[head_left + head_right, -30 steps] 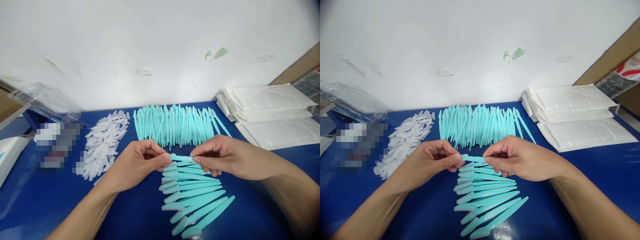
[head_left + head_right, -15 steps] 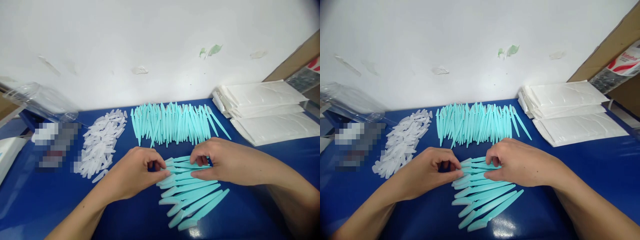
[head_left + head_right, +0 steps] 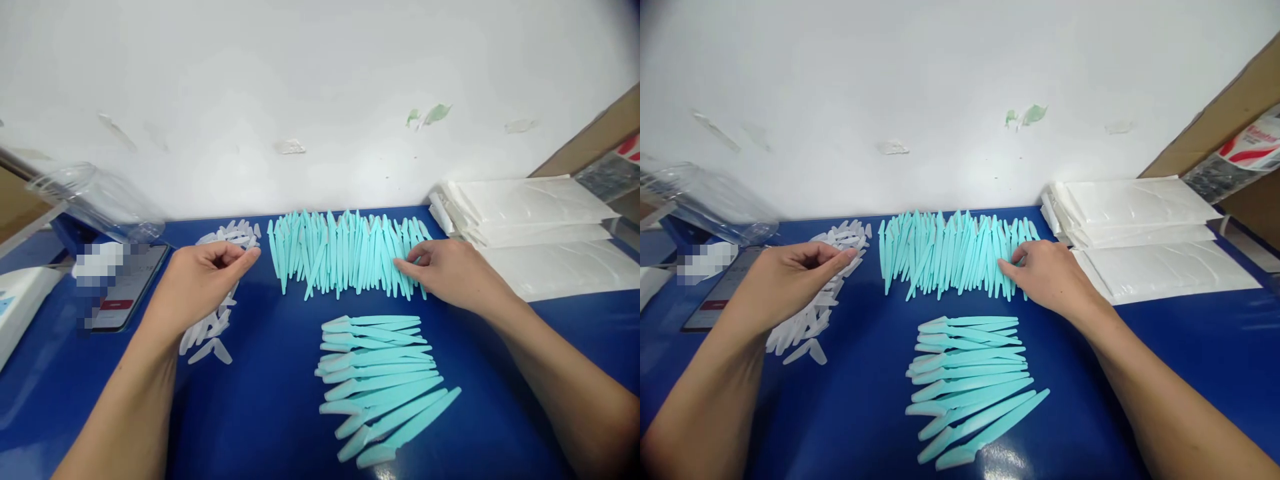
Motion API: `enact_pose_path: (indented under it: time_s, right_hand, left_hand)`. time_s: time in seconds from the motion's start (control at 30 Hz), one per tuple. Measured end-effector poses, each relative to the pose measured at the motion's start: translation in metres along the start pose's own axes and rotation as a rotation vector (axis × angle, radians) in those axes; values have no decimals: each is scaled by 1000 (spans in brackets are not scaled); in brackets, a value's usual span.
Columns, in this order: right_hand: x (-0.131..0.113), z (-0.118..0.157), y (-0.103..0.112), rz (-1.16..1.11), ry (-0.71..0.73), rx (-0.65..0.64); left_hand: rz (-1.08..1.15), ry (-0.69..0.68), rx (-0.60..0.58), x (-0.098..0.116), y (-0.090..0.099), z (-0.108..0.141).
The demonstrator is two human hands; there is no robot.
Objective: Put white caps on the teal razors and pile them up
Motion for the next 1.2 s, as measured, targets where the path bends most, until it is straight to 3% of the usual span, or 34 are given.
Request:
enact_pose_path:
  time_s: [0.13, 0.23, 0.33, 0.63, 0.73, 0.9, 1.2]
  right_hand:
    - [8, -2, -7, -252, -110, -112]
    - [12, -3, -8, -321, -149, -107]
    - [11, -4, -8, -318, -152, -83]
    - [7, -4, -11, -367, -165, -118]
    - [6, -5, -14, -397, -159, -120]
    - [4, -7, -11, -329, -149, -17]
    - [6, -7, -14, -427, -147, -74]
  left_hand:
    - [-72, 27, -77, -19, 9, -9]
    - [-111, 44, -183, -35, 13, -14]
    - [-158, 53, -175, -43, 15, -18]
    - [-298, 12, -103, -33, -5, -23]
    - [-335, 13, -96, -34, -6, -23]
    - [-355, 7, -104, -35, -8, -23]
    - [-365, -65, -60, -28, -5, -23]
Point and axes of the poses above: each hand's wrist, its own z-axis away from the middle knuckle, its own y-axis out of the back of the hand, x = y × z, the point moved 6 cm from there along -z, towards the middle knuckle, and after that the axes turned 3 degrees about -x, right-handed, at the moved point
